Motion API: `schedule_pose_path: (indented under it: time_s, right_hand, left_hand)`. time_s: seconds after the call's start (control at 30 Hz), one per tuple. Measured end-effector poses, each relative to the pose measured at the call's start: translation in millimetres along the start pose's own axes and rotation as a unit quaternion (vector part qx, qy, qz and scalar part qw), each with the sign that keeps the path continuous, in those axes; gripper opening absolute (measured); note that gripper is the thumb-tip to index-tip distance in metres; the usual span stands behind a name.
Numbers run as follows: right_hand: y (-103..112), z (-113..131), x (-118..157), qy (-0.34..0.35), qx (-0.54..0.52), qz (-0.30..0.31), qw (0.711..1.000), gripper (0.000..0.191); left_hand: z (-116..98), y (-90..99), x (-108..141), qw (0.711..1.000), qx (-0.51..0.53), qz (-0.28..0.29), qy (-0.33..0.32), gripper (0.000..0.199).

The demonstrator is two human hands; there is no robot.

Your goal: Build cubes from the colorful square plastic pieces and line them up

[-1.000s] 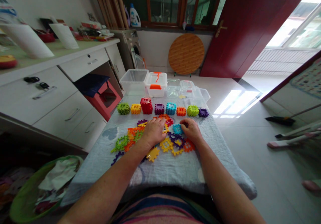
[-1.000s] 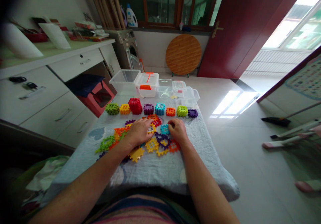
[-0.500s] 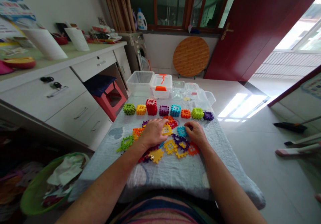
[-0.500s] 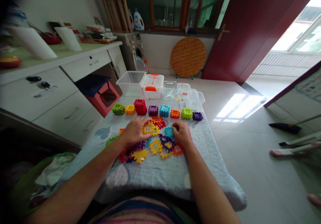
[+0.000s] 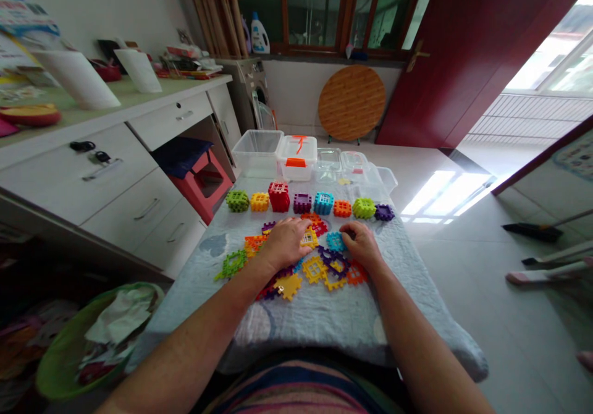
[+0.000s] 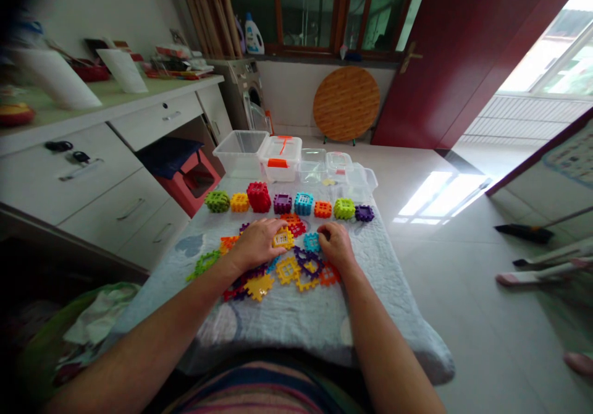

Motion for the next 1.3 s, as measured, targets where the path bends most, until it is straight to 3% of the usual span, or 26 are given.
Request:
schedule_pose_path:
  time_s: [0.17, 0.53, 0.67, 0.8, 0.9, 1.03, 1.17, 1.3]
  right_hand:
    - [-1, -1, 0, 0.004, 0.003, -0.001, 1.0, 0.016]
    - [2, 4, 0, -0.004, -0.003, 0.0, 1.0, 0.015]
    - [3, 5, -1, -0.003, -0.001, -0.003, 1.0, 0.015]
    - [2, 4, 0, -0.002, -0.007, 0.003, 1.0, 0.016]
    - [3, 3, 1, -0.006, -0.009, 0.005, 1.0, 0.016]
    - [4, 4, 1, -0.006, -0.011, 0.004, 1.0, 0.017]
    - [5, 7, 1, -0.004, -0.01, 0.0, 1.0, 0.016]
    - [5, 6, 1, -0.004, -0.01, -0.001, 1.0, 0.016]
  left_hand:
    - [-6, -10.9, -8, 0.999, -0.023, 0.028, 0.017, 0.049]
    - [-7, -16.4, -13, 0.999, -0.028, 0.027, -0.001, 0.048]
    - [-11, -11.8, -9, 0.999, -0.024, 0.019, -0.012, 0.052]
    - [-6, 6.1, 8, 1.0, -0.005, -0.006, -0.03, 0.054]
    - [19, 26.4, 21, 0.999, 0.022, -0.021, -0.029, 0.055]
    - [81, 56.5, 21, 0.998, 0.01, -0.063, 0.02, 0.051]
    - [131, 73.4, -4, 0.996, -0.035, -0.058, 0.066, 0.059]
    - [146, 74.0, -38, 0.994, -0.075, -0.009, 0.08, 0.068]
Point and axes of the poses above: each hand's wrist, its own x-axis away from the middle knuckle, its own y-axis out of the back of the hand, z = x × y, the point moved 5 cm from there along -x, towards the middle knuckle, and after that the axes turned 8 degrees about y, right-handed, at the moved point
